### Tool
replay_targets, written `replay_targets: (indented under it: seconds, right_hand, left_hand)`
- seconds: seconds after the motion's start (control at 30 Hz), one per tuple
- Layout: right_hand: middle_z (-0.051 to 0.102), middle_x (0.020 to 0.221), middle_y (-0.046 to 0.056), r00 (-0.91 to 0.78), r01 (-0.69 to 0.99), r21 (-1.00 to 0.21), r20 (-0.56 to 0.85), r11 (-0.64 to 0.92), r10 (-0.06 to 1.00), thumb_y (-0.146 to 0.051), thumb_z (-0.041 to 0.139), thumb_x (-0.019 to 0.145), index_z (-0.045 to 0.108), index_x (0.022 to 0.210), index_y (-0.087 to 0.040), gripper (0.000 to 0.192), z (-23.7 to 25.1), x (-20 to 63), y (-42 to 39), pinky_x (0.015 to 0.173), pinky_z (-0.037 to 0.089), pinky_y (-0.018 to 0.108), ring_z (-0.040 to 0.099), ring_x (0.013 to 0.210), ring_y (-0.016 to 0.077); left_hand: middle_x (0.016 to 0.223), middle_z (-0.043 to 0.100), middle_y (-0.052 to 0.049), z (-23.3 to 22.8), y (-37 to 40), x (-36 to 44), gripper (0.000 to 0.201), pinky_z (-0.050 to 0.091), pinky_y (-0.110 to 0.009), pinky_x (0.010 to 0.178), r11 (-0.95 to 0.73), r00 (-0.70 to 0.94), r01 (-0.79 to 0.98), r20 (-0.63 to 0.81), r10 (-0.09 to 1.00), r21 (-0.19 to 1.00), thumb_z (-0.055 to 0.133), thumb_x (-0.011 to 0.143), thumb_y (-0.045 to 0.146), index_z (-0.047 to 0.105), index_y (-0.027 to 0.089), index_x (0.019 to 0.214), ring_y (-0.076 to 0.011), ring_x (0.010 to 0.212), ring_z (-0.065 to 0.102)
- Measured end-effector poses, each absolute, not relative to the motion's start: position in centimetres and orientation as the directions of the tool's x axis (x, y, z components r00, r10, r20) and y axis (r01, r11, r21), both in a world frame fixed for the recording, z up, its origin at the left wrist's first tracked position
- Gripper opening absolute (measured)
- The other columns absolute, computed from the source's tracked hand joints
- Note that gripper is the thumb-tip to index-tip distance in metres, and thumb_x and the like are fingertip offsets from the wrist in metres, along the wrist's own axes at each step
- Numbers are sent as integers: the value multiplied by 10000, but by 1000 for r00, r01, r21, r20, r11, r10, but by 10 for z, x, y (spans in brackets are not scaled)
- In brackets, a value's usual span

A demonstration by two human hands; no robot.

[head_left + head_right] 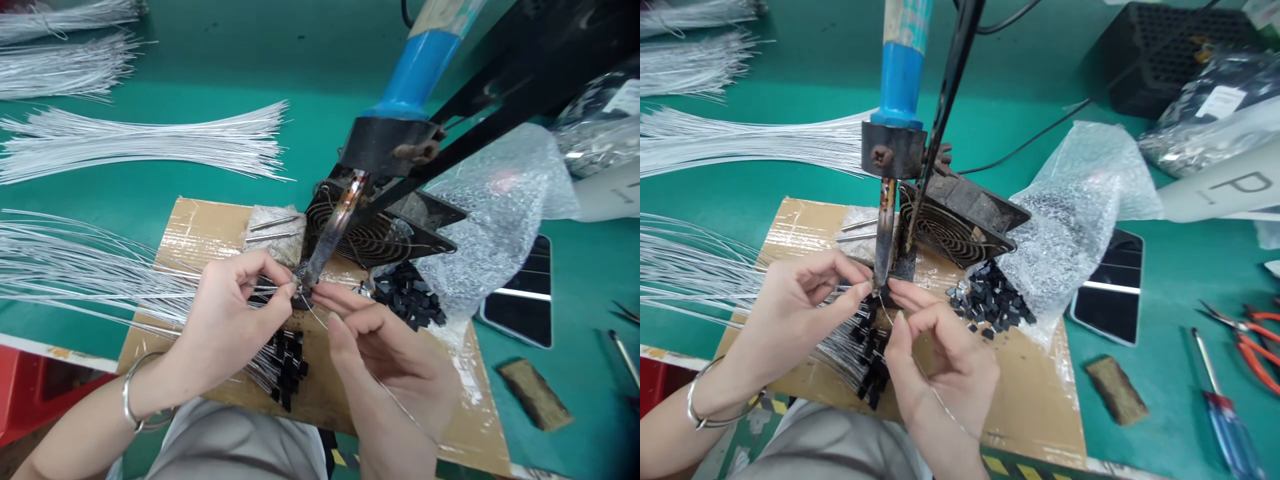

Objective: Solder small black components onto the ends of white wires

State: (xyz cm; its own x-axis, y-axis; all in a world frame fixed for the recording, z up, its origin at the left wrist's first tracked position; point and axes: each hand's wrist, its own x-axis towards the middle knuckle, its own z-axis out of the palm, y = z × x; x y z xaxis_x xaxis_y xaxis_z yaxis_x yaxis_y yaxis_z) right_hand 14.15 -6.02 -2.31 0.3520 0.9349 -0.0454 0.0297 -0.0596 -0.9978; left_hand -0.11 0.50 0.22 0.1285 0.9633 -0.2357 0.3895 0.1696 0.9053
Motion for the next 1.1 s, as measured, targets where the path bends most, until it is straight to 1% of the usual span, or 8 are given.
replay_targets:
  seconds: [0.13, 0.3, 0.43, 0.63, 0.73, 0.83, 1.0, 1.1]
  right_hand:
    - [814, 1153, 77, 351, 27, -999, -29, -41, 936, -180, 691, 955, 629, 728, -211, 237, -23, 141, -61, 945, 656, 367, 800, 1028, 226]
    - [814, 1150, 74, 372, -10, -999, -53, -53, 927, -176, 702, 944, 644, 726, -217, 229, -24, 140, -61, 938, 661, 368, 798, 1038, 228]
    - [815, 1145, 52, 369, -18, -999, -53, -50, 928, -176, 705, 946, 648, 728, -218, 230, -22, 139, -60, 940, 655, 327, 800, 1025, 201]
    - [820, 1134, 64, 358, 35, -999, -21, -36, 934, -167, 706, 942, 637, 717, -213, 239, -25, 141, -59, 919, 664, 347, 795, 1058, 227]
    - [822, 1137, 68, 335, 35, -999, 23, 12, 942, -164, 708, 942, 647, 729, -212, 226, -30, 144, -59, 895, 673, 335, 800, 1039, 223]
    - [819, 1147, 62, 307, 22, -999, 32, 26, 951, -164, 703, 950, 656, 746, -215, 216, -34, 146, -59, 917, 665, 312, 793, 1067, 208]
    - [819, 1132, 79, 313, 36, -999, 17, 6, 950, -185, 705, 944, 645, 734, -213, 220, -34, 145, -59, 915, 673, 360, 793, 1068, 237]
    - [823, 1107, 79, 321, 52, -999, 25, 8, 947, -194, 706, 945, 639, 726, -215, 230, -34, 145, -58, 906, 672, 352, 791, 1072, 238]
  left_hand:
    - [812, 763, -43, 2, 5, -1, 75, 513, -327, 687, 164, 133, 383, -230, 964, 909, 642, 814, 210, 682, 193, 754, -219, 810, 725]
    - [804, 770, -48, 3, 7, -1, 78, 517, -331, 689, 174, 128, 389, -240, 962, 905, 642, 806, 211, 683, 192, 742, -220, 807, 723]
    - [803, 773, -47, 3, 6, 0, 78, 512, -326, 677, 171, 133, 385, -238, 962, 907, 639, 803, 201, 681, 192, 738, -215, 799, 722]
    - [802, 765, -42, 2, 6, 0, 75, 516, -329, 689, 169, 129, 370, -230, 965, 913, 642, 803, 208, 683, 195, 742, -219, 816, 725]
    - [798, 761, -45, 1, 7, 0, 70, 515, -336, 689, 178, 129, 370, -240, 962, 912, 645, 794, 219, 681, 193, 741, -222, 806, 722]
    - [805, 763, -52, 1, 6, -1, 68, 518, -346, 704, 189, 128, 377, -253, 959, 907, 646, 788, 223, 676, 191, 736, -225, 804, 719]
    - [796, 762, -58, 1, 7, -2, 76, 524, -352, 720, 200, 122, 380, -264, 957, 903, 645, 787, 232, 674, 191, 730, -226, 804, 714]
    - [797, 762, -55, 1, 8, 0, 70, 523, -353, 716, 195, 126, 381, -259, 958, 904, 648, 782, 229, 674, 193, 728, -225, 799, 713]
